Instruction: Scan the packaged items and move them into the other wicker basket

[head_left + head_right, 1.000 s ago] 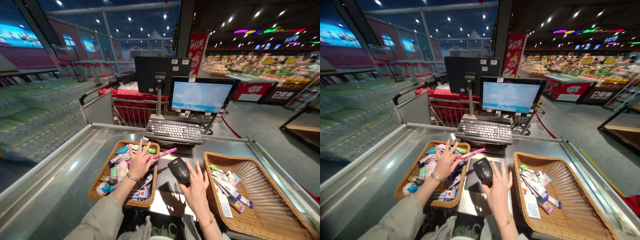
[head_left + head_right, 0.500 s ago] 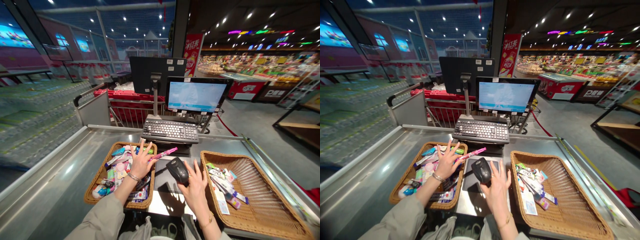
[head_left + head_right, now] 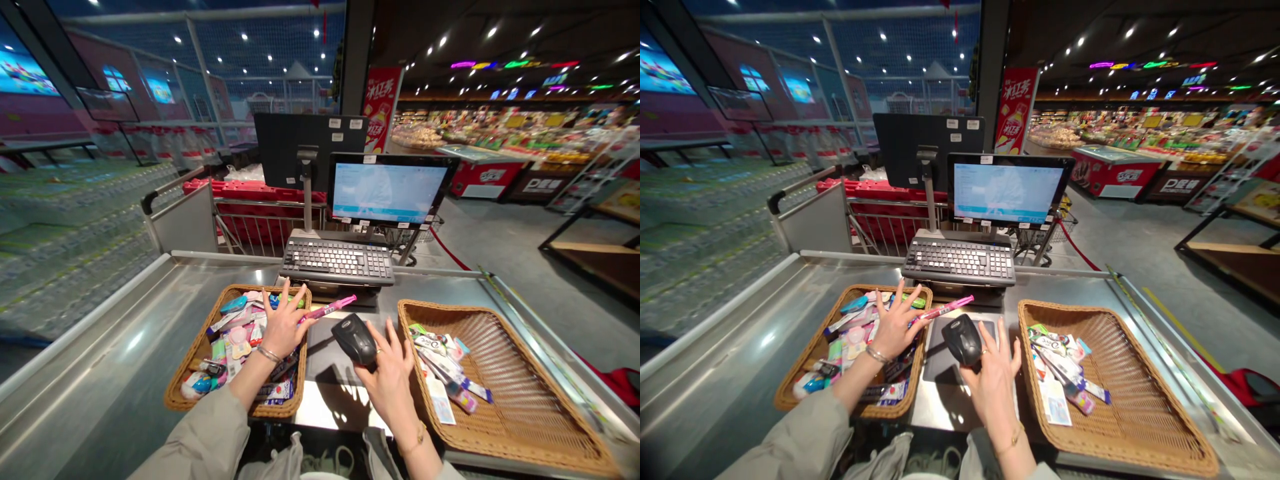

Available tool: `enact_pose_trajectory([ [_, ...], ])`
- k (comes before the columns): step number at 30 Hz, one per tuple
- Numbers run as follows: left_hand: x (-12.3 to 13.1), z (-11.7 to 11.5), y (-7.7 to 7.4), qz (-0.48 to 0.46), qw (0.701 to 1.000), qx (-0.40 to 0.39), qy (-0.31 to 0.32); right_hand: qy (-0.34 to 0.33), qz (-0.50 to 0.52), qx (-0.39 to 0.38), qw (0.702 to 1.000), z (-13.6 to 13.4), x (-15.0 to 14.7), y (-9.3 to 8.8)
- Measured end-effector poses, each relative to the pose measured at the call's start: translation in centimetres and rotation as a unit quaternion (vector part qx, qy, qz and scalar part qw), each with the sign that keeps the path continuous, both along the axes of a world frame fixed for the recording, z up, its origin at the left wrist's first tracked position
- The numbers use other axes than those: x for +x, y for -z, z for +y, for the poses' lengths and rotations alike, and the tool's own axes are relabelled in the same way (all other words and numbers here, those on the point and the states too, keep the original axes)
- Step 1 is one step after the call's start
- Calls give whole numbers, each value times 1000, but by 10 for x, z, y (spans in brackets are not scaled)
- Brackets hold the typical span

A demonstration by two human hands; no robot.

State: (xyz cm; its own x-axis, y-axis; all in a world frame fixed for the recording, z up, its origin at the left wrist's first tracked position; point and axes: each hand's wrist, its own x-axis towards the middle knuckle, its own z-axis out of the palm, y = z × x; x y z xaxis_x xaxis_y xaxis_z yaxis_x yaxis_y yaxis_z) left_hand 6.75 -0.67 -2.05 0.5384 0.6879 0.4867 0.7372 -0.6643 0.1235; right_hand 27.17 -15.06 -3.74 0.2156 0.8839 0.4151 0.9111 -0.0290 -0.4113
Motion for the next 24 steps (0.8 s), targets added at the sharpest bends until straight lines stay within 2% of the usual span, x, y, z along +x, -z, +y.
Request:
enact_pose_trajectory([
  [24, 3, -5, 0, -8, 1000, -5, 2, -1, 3, 1, 1000, -8, -1, 1],
])
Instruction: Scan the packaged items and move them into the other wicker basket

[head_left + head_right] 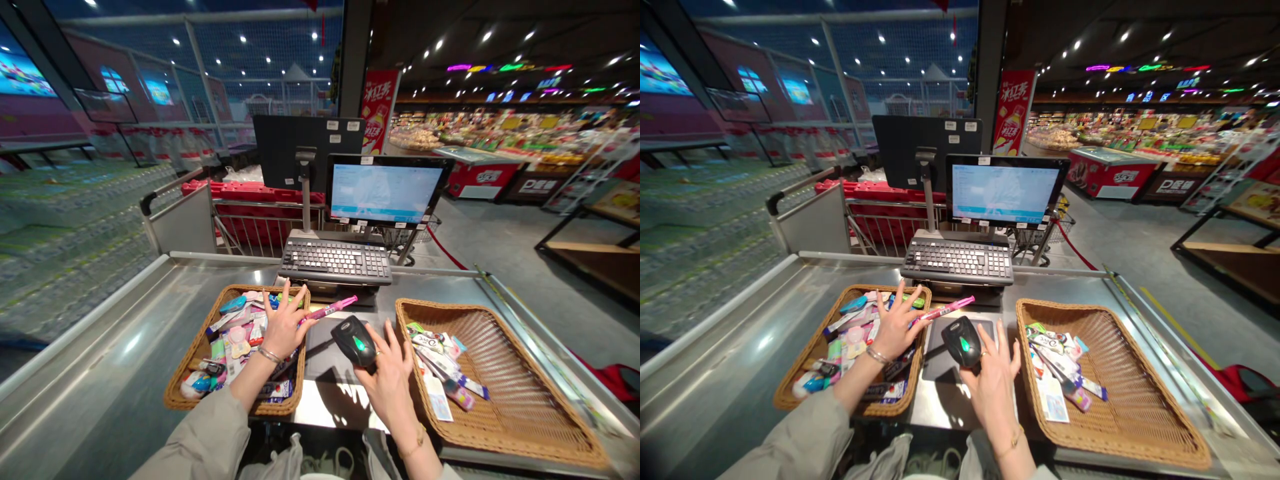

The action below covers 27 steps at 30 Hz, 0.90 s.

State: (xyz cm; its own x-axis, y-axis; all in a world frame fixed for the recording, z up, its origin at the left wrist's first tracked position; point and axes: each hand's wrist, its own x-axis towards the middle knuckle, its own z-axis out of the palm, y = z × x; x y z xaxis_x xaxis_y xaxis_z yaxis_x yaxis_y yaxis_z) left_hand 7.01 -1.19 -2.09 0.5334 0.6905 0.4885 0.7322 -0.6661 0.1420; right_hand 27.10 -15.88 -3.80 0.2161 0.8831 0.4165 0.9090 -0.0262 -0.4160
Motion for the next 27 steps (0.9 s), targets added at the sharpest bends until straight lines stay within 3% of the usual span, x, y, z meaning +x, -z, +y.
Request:
enact_pose_trajectory([
  [12, 5, -1, -3, -3, 1000, 4, 12, 11, -4, 8, 1000, -3, 3, -3],
  [27, 29, 0, -12, -13, 999, 12, 45, 55, -14, 20, 998, -11, 17, 1],
])
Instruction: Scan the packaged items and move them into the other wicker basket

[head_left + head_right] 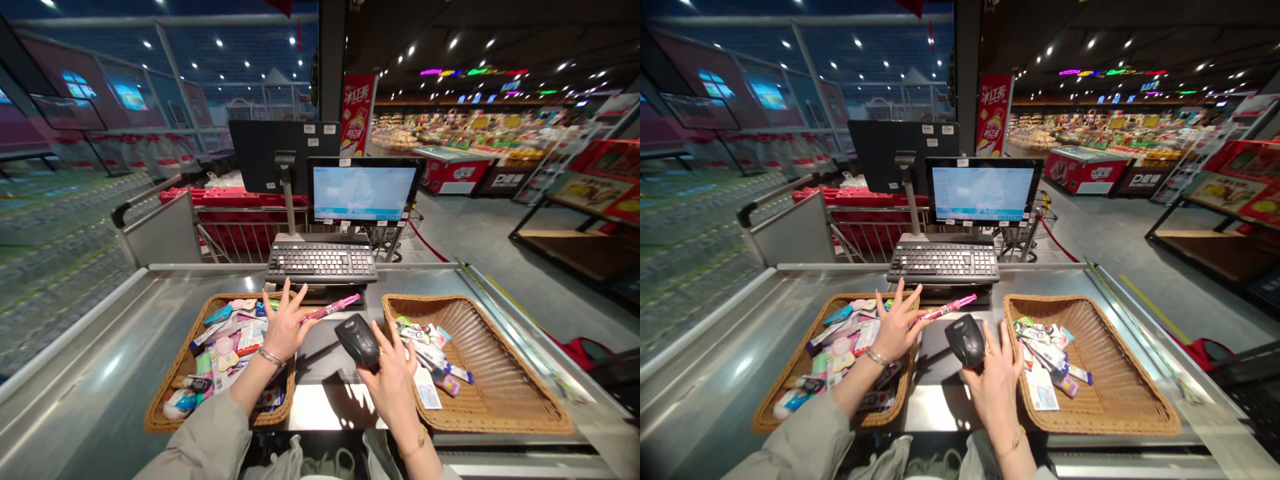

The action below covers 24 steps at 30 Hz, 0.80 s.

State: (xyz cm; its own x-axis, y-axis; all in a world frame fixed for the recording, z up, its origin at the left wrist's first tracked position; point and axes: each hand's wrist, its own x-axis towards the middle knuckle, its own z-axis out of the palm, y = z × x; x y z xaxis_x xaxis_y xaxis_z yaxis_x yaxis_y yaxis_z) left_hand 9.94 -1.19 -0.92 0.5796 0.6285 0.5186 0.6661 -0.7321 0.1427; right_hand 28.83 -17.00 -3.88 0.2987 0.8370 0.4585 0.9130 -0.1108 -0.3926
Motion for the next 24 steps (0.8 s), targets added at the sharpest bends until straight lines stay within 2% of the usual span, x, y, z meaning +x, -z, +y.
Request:
enact_pose_trajectory([
  [13, 30, -1, -4, -2, 999, 11, 41, 54, -9, 27, 998, -12, 17, 5],
  [24, 57, -4, -10, -2, 997, 14, 81, 100, -15, 34, 994, -25, 32, 1],
])
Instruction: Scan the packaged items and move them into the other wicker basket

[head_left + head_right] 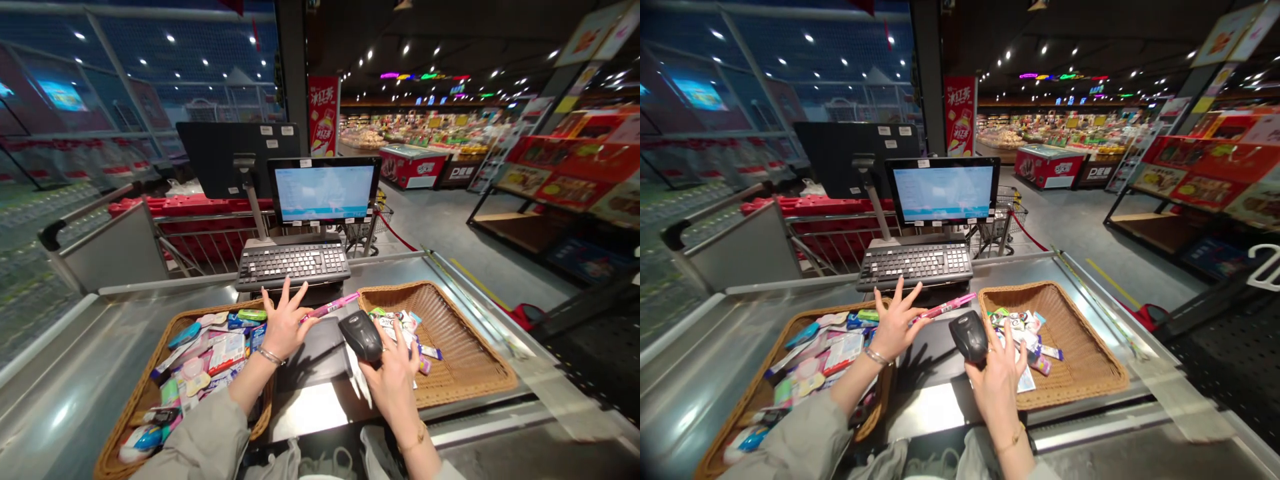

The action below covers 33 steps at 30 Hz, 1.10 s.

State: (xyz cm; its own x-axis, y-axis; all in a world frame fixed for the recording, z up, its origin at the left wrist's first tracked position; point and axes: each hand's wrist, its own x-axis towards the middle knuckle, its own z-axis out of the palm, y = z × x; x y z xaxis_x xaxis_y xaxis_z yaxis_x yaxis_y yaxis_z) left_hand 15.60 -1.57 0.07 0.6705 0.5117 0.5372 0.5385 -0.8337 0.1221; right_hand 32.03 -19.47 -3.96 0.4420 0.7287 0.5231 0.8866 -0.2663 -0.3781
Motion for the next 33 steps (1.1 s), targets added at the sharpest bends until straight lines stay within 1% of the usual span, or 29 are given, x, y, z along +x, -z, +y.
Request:
enact_pose_trajectory([
  [15, 48, -5, -1, 11, 998, -1, 66, 90, 16, -13, 996, -21, 21, 0],
  [20, 63, -6, 0, 15, 996, -1, 85, 123, 27, 0, 992, -28, 30, 6],
  [24, 75, -5, 2, 20, 995, 1, 101, 158, 30, 23, 987, -33, 36, 6],
  [26, 84, -6, 3, 25, 994, 0, 111, 177, 28, 38, 983, -35, 38, 6],
  [29, 106, -10, 5, 27, 992, -6, 121, 197, 30, 54, 979, -39, 41, 6],
  [33, 133, -22, 5, 10, 993, -20, 114, 206, 35, 58, 976, -42, 42, 5],
])
